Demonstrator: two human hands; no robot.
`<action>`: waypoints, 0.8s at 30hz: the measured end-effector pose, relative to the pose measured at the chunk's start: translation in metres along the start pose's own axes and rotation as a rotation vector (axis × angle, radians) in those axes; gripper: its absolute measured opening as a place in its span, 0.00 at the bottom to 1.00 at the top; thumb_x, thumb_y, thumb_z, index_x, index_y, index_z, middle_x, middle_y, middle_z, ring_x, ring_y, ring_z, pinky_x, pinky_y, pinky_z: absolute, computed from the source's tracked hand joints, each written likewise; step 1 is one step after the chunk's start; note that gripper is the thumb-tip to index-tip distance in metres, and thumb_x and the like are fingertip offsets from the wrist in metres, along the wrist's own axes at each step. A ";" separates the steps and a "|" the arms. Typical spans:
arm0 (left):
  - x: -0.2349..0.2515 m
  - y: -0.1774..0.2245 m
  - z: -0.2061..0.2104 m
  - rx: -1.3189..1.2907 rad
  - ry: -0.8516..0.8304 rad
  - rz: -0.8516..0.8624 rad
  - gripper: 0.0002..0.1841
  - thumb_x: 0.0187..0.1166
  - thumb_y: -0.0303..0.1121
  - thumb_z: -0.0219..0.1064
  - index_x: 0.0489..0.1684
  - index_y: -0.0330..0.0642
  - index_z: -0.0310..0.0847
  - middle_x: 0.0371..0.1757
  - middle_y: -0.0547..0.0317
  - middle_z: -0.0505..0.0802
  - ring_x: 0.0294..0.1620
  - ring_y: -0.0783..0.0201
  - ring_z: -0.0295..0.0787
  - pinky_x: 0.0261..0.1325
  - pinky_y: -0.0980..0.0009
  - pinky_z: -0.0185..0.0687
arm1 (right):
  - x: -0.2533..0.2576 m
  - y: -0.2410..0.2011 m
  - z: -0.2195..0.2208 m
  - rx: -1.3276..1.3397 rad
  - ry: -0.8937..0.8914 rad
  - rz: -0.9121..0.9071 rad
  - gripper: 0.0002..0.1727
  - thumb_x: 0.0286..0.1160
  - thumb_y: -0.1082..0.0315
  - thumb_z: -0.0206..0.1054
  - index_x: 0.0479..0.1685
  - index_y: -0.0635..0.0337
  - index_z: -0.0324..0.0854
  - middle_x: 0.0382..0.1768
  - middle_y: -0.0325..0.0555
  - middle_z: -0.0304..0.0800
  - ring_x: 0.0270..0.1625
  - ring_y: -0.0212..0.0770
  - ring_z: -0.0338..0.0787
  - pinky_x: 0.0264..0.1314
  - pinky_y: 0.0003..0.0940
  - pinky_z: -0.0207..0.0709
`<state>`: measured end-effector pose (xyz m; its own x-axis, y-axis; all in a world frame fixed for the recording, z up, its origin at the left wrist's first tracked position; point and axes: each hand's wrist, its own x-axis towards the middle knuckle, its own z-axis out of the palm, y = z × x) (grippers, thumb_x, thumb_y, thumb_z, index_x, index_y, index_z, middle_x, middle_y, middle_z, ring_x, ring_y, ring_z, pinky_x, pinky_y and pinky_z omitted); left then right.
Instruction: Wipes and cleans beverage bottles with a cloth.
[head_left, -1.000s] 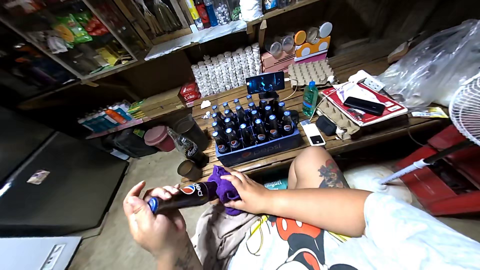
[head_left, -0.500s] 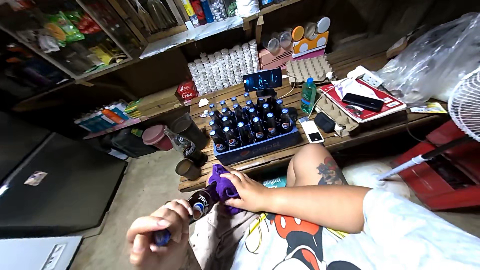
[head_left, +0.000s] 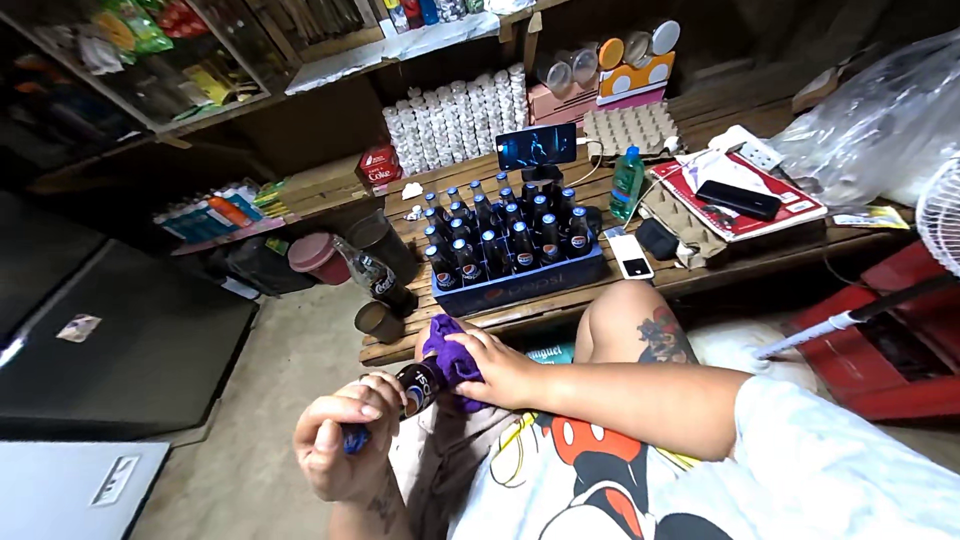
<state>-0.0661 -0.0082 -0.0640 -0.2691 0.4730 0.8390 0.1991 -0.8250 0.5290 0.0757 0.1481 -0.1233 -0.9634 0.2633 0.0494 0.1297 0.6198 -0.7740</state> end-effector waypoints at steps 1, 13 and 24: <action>-0.001 0.000 0.001 0.004 -0.001 -0.001 0.16 0.90 0.48 0.55 0.45 0.54 0.89 0.21 0.71 0.87 0.22 0.73 0.83 0.39 0.74 0.86 | 0.000 0.000 0.000 0.001 -0.004 0.006 0.44 0.77 0.54 0.71 0.91 0.54 0.55 0.86 0.64 0.62 0.88 0.58 0.64 0.88 0.53 0.61; 0.003 -0.005 0.007 0.068 0.005 0.001 0.14 0.90 0.47 0.56 0.49 0.56 0.89 0.26 0.71 0.90 0.27 0.73 0.87 0.41 0.74 0.87 | -0.014 -0.018 -0.001 0.046 0.097 -0.220 0.41 0.74 0.61 0.74 0.87 0.63 0.60 0.82 0.68 0.67 0.85 0.58 0.70 0.87 0.49 0.65; 0.004 -0.003 0.033 0.524 0.034 0.005 0.17 0.88 0.52 0.54 0.66 0.68 0.83 0.73 0.76 0.85 0.86 0.60 0.67 0.94 0.52 0.47 | -0.026 -0.039 -0.001 0.024 0.438 -0.816 0.35 0.66 0.60 0.78 0.74 0.64 0.73 0.68 0.68 0.81 0.75 0.59 0.80 0.82 0.47 0.72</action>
<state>-0.0371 0.0062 -0.0575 -0.2953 0.4522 0.8416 0.6426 -0.5579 0.5253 0.0960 0.1175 -0.0939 -0.5789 0.0112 0.8153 -0.5591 0.7224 -0.4069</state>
